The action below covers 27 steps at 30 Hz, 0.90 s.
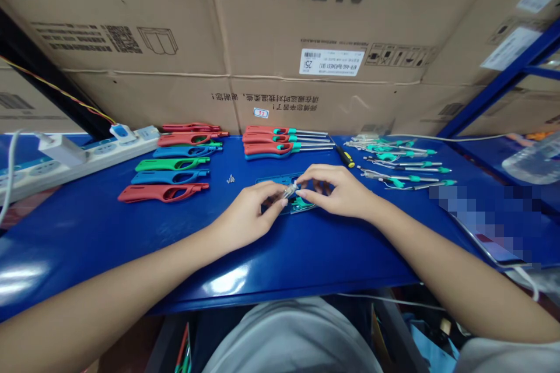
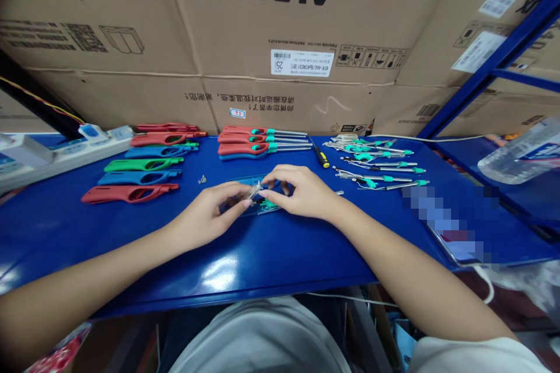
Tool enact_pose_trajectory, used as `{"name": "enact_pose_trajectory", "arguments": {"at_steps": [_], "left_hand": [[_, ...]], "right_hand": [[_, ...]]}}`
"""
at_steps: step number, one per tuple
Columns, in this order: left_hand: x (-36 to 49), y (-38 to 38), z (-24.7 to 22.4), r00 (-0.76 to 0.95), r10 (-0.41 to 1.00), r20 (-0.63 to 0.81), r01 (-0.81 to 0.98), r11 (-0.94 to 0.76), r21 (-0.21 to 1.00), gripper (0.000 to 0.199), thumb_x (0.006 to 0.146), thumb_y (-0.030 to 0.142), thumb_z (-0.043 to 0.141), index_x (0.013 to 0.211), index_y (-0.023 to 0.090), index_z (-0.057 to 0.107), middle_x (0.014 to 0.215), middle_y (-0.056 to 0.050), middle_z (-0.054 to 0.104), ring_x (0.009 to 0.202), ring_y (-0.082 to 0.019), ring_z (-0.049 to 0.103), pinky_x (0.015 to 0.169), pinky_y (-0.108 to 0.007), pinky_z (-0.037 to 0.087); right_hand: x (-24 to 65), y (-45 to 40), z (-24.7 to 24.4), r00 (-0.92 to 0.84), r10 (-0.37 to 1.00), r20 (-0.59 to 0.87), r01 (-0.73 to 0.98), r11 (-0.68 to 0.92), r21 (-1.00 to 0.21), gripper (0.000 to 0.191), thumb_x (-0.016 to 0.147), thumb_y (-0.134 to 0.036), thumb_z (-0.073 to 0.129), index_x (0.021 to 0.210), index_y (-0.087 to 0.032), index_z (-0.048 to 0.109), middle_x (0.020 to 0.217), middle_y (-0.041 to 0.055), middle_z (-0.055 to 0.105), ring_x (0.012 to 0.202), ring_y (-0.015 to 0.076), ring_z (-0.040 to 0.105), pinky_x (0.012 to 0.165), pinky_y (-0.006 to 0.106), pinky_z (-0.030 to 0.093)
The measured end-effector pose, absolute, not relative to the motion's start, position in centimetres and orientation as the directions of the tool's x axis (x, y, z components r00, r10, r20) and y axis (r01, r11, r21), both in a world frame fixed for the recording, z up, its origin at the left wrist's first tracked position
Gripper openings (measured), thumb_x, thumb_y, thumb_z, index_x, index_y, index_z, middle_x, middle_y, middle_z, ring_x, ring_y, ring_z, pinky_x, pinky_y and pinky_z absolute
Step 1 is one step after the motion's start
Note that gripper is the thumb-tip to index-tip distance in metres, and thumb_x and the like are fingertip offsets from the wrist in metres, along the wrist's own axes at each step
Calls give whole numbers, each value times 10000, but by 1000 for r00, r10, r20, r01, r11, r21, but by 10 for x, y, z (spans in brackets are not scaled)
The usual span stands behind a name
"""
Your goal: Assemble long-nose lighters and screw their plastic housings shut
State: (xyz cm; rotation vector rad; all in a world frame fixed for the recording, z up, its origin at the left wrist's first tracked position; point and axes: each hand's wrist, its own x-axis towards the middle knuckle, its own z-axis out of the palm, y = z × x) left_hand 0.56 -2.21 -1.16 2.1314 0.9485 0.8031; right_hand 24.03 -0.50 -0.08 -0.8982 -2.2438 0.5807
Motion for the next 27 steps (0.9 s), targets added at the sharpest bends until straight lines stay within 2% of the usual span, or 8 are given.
{"name": "enact_pose_trajectory", "arguments": {"at_steps": [4, 9, 12, 16, 18, 21, 24, 27], "left_hand": [[6, -14, -14, 486, 868, 101, 295, -272, 916, 230, 920, 374, 566, 956, 163, 651, 851, -32, 668, 710, -156, 597, 650, -274, 488], [5, -9, -13, 448, 894, -6, 251, -119, 960, 292, 892, 459, 563, 835, 174, 587, 626, 41, 517, 551, -115, 490, 558, -240, 423], [5, -9, -12, 431, 901, -38, 221, -65, 973, 293, 889, 465, 549, 838, 178, 576, 591, 50, 483, 520, -117, 475, 522, -238, 416], [4, -9, -12, 436, 896, -80, 182, -1, 983, 266, 886, 441, 549, 833, 181, 568, 563, 55, 461, 469, -109, 453, 469, -228, 390], [3, -9, -11, 447, 888, -106, 189, 22, 982, 253, 889, 419, 537, 868, 173, 595, 543, 57, 454, 446, -104, 432, 450, -222, 357], [2, -8, -12, 452, 885, -107, 216, 8, 976, 268, 884, 412, 533, 882, 159, 621, 536, 54, 453, 452, -100, 414, 459, -219, 322], [3, -8, -13, 449, 889, -90, 248, -27, 968, 312, 884, 445, 528, 888, 155, 642, 527, 57, 428, 472, -106, 396, 480, -226, 306], [4, -9, -11, 445, 892, -80, 272, -50, 961, 328, 869, 465, 517, 890, 170, 660, 529, 59, 403, 481, -120, 375, 486, -239, 290]], "right_hand": [[244, -6, 5, -636, 719, 279, 505, 662, -554, 151, 897, -336, 689, 954, -197, 699, 895, 33, 649, 681, 125, 528, 619, 261, 428], [243, -10, 4, -764, 639, 84, 529, 696, -486, 107, 896, -266, 685, 981, -201, 686, 1041, 53, 643, 850, 161, 599, 711, 272, 452], [242, -9, 2, -765, 636, 100, 517, 700, -493, 67, 938, -228, 622, 952, -191, 676, 1025, 57, 645, 855, 163, 602, 734, 281, 461], [242, -6, 2, -720, 670, 182, 483, 672, -562, 86, 954, -221, 588, 908, -181, 649, 950, 59, 652, 814, 157, 602, 712, 278, 471], [242, -6, 1, -653, 742, 153, 498, 573, -652, 101, 959, -261, 585, 908, -185, 628, 821, 26, 643, 676, 129, 591, 621, 257, 465], [241, -4, -3, -553, 833, -12, 469, 299, -831, 153, 956, -347, 587, 926, -197, 581, 599, -53, 567, 452, 92, 530, 457, 218, 433], [239, 0, -8, -518, 850, -102, 363, 111, -925, 234, 900, -410, 656, 919, -197, 561, 582, -64, 571, 425, 88, 547, 390, 198, 452], [238, 5, -11, -509, 853, -111, 302, 57, -952, 311, 833, -451, 725, 919, -181, 598, 602, -59, 587, 431, 81, 554, 379, 194, 468]]}}
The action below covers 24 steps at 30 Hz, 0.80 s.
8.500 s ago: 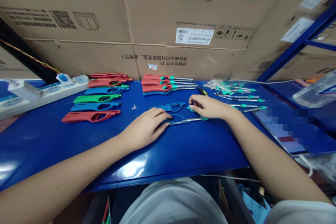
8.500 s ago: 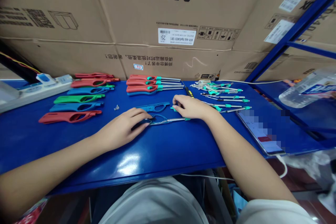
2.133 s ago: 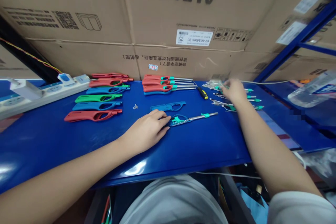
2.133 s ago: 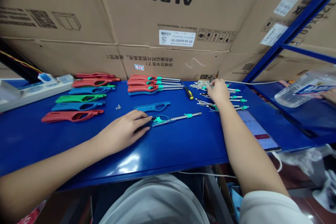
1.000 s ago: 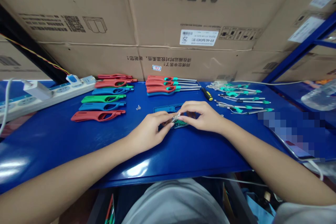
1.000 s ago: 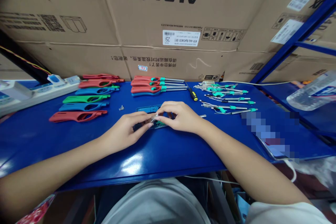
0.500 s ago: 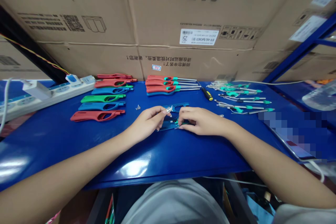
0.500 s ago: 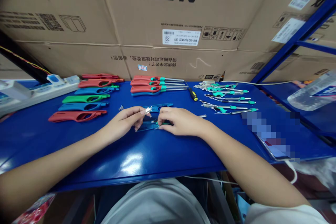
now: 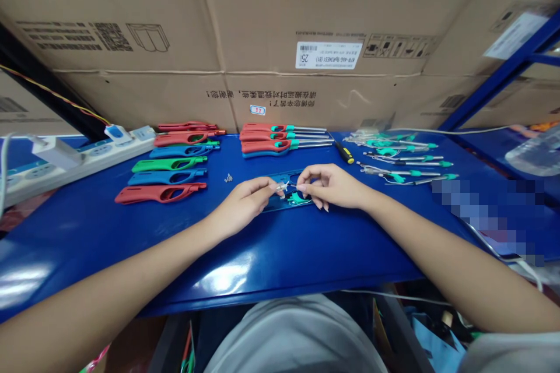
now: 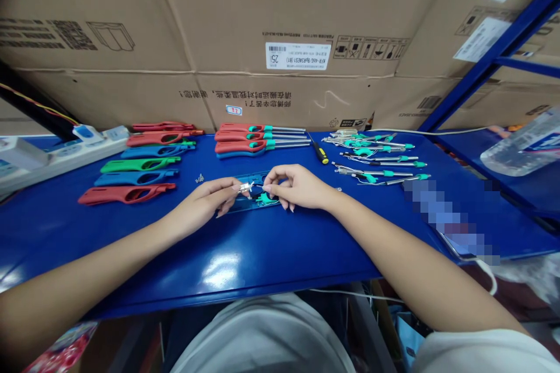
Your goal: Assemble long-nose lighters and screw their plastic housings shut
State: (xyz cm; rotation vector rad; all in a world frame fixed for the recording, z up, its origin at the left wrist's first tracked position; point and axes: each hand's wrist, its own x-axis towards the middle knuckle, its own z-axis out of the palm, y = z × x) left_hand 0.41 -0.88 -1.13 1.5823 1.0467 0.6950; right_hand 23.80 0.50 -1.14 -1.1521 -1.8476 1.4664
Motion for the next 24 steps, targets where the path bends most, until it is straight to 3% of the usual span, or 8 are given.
{"name": "enact_pose_trajectory", "arguments": {"at_steps": [4, 9, 16, 24], "left_hand": [[5, -10, -10, 430, 901, -58, 320, -92, 943, 299, 859, 465, 519, 850, 202, 662, 532, 49, 420, 502, -140, 385, 501, -249, 290], [5, -12, -11, 433, 901, -34, 340, -129, 932, 316, 906, 464, 508, 879, 205, 687, 525, 42, 440, 523, -151, 435, 486, -237, 303], [5, -13, -12, 447, 894, -6, 398, -193, 897, 356, 948, 471, 497, 911, 185, 704, 579, 24, 520, 575, -152, 498, 487, -225, 323], [5, -12, -12, 467, 884, 14, 401, -225, 888, 366, 951, 469, 488, 903, 178, 705, 719, -5, 651, 694, -176, 577, 617, -251, 421]], "right_hand": [[239, 8, -14, -518, 852, -77, 285, 87, -954, 351, 818, -487, 733, 936, -163, 668, 525, -73, 551, 386, 70, 493, 355, 189, 408], [238, 8, -16, -532, 846, -28, 271, 138, -953, 322, 821, -477, 734, 891, -165, 688, 562, -64, 563, 382, 52, 455, 348, 187, 350], [237, 7, -16, -540, 841, -29, 258, 133, -957, 333, 808, -490, 746, 893, -173, 684, 626, -50, 605, 390, 51, 456, 367, 201, 343], [236, 6, -14, -540, 841, -27, 267, 141, -953, 300, 811, -456, 741, 885, -171, 686, 594, -59, 583, 400, 52, 445, 401, 204, 354]]}}
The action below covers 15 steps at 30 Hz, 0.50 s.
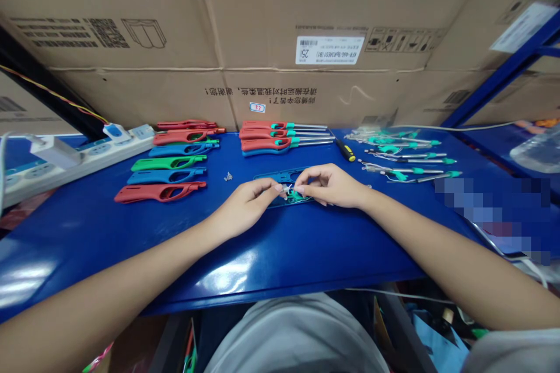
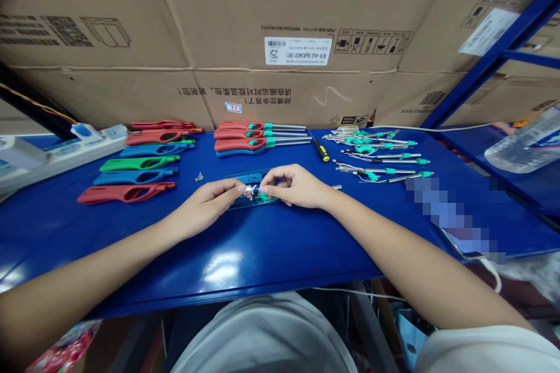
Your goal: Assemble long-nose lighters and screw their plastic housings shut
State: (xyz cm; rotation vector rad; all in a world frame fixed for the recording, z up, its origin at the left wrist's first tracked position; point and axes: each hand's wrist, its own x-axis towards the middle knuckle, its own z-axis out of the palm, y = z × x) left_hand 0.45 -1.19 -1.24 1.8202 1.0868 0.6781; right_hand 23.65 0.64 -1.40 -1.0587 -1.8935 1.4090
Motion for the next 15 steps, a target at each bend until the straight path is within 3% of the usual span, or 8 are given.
{"name": "enact_pose_trajectory", "arguments": {"at_steps": [6, 15], "left_hand": [[5, -10, -14, 495, 868, 44, 385, -264, 884, 367, 958, 469, 501, 917, 176, 718, 893, -32, 728, 844, -203, 637, 797, -300, 467], [4, -10, -16, 511, 859, 29, 390, -261, 883, 388, 956, 484, 497, 930, 167, 719, 921, -49, 734, 859, -216, 638, 812, -320, 454]], "right_hand": [[236, 6, -16, -534, 846, -9, 280, 167, -945, 319, 812, -473, 737, 899, -167, 719, 653, -28, 635, 422, 61, 475, 413, 214, 371], [235, 6, -19, -533, 846, 9, 273, 182, -945, 325, 815, -473, 738, 898, -159, 728, 662, -22, 642, 430, 55, 471, 412, 202, 363]]}}
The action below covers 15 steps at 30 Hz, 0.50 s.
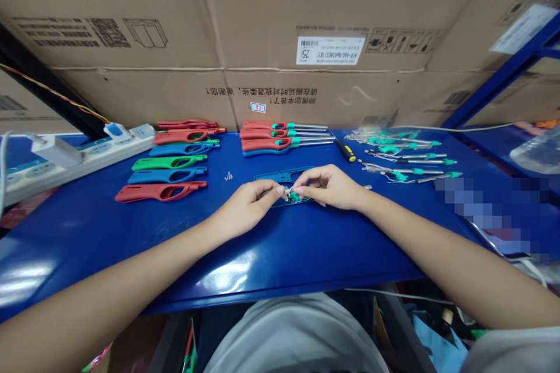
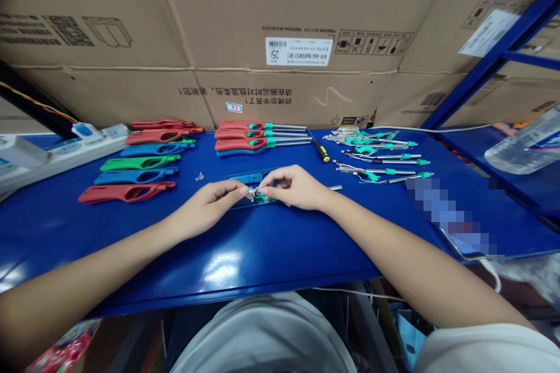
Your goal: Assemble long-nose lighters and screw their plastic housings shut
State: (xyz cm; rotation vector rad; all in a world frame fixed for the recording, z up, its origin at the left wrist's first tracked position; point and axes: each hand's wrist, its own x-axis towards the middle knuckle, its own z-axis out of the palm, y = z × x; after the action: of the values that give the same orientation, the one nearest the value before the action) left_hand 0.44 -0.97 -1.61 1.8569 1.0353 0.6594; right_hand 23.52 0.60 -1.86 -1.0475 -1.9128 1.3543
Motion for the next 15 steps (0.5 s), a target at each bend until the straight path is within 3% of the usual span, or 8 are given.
{"name": "enact_pose_trajectory", "arguments": {"at_steps": [15], "left_hand": [[6, -10, -17, 527, 850, 0, 416, -259, 872, 423, 951, 488, 458, 951, 148, 709, 873, -50, 708, 784, -199, 596, 724, -299, 427]], "right_hand": [[234, 6, -22, -513, 858, 16, 275, 182, -944, 326, 819, -457, 739, 909, -145, 773, 691, 17, 704, 399, 52, 457, 375, 202, 344]]}}
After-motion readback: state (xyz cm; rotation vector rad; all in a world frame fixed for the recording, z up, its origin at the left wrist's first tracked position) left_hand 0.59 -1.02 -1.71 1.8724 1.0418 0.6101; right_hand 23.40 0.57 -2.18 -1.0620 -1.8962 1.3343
